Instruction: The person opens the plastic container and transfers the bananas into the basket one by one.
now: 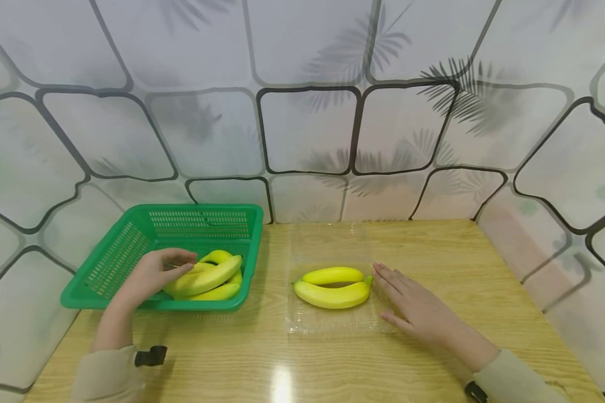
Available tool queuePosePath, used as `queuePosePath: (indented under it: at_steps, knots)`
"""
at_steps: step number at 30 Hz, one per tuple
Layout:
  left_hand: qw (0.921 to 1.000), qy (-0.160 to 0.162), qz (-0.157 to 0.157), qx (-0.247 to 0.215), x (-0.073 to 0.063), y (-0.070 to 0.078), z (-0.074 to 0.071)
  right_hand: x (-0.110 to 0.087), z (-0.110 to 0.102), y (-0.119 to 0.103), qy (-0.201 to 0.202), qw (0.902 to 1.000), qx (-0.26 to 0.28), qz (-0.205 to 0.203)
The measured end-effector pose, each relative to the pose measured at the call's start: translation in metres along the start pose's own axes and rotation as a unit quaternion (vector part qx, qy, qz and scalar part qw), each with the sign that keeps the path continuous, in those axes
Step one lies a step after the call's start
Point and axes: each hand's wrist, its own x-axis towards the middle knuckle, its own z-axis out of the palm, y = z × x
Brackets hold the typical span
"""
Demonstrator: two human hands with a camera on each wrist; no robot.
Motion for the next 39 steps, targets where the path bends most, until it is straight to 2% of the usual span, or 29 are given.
queuePosePath:
  at_steps: [18,39]
  knots:
    - [0.9971,0.009,0.073,0.022,0.008,0.026,0.008,0.0,0.001,0.0,0.001,1.0,-0.007,-0.005]
    - [0.9935,-0.014,0.113,0.007,0.021,0.063,0.025,0.0,0.002,0.001,0.005,0.9999,-0.009,-0.008]
